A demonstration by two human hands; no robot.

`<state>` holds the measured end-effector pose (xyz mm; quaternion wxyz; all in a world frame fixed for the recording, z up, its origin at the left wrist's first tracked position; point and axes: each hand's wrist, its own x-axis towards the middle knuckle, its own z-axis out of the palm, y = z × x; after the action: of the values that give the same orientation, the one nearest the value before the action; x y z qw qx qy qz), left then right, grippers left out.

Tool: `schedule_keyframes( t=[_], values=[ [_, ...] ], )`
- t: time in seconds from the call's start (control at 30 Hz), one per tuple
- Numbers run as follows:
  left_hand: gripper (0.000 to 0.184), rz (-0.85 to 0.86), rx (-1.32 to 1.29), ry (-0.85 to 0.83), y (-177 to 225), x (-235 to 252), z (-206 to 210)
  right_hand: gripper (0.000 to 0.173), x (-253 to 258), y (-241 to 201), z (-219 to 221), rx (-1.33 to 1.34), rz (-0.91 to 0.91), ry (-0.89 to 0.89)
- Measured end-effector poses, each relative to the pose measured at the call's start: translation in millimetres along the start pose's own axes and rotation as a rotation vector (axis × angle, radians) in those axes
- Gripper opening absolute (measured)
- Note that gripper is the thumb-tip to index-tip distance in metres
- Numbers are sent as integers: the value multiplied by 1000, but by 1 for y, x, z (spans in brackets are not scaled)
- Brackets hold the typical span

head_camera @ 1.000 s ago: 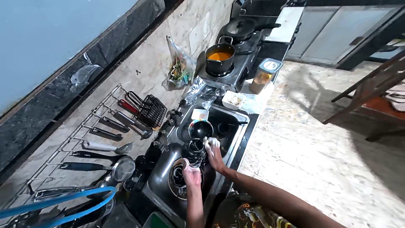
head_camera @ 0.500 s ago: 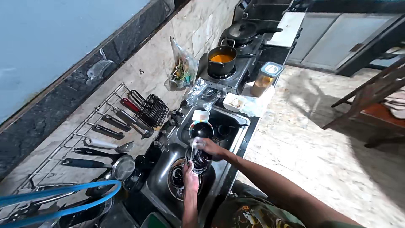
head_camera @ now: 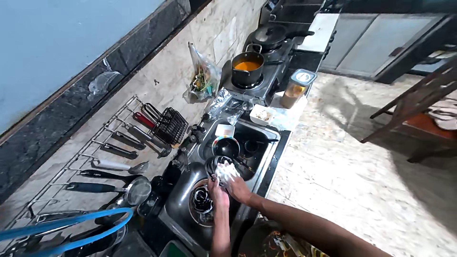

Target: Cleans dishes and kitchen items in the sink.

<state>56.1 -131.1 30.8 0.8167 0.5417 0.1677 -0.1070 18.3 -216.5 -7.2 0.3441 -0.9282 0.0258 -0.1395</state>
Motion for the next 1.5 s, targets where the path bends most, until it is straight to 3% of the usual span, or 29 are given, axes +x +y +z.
schedule_keyframes(
  t=[0.07, 0.13, 0.2, 0.37, 0.5, 0.7, 0.87, 1.0, 1.07, 1.17, 1.33, 1.5],
  values=[
    [41, 6, 41, -35, -5, -5, -4, 39, 29, -3, -13, -26, 33, -32],
    [38, 57, 114, -54, -9, -9, -10, 47, 62, -9, -30, 37, 233, -158],
    [37, 95, 157, -56, -9, -9, -12, 47, 83, -3, -33, 143, 372, -161],
    [33, 70, 0, 12, 7, 2, -14, 44, 24, 2, -16, 263, 135, -48],
    [30, 17, -59, -33, 11, 1, -24, 40, 23, 15, -13, 317, 236, 98],
    [34, 47, -31, 35, 11, 11, -45, 38, 18, 24, -20, 275, 255, -77],
    [38, -29, -45, -10, 2, 0, -44, 38, 27, 19, -26, 363, 140, -35],
    [32, 60, -27, 18, 10, 6, -47, 40, 28, 29, -26, 210, 257, -139],
    [32, 73, 18, 24, 9, 9, -48, 43, 19, 14, -37, 289, 278, -206],
    [38, 25, 88, -18, 3, 4, -46, 40, 24, 10, -37, 369, 210, -149],
    [32, 99, 93, -5, 13, 0, -43, 43, 28, 33, -30, 130, 251, -201],
    [35, 58, 126, -25, 8, 0, -43, 39, 17, 13, -42, 376, 160, -160]
  ],
)
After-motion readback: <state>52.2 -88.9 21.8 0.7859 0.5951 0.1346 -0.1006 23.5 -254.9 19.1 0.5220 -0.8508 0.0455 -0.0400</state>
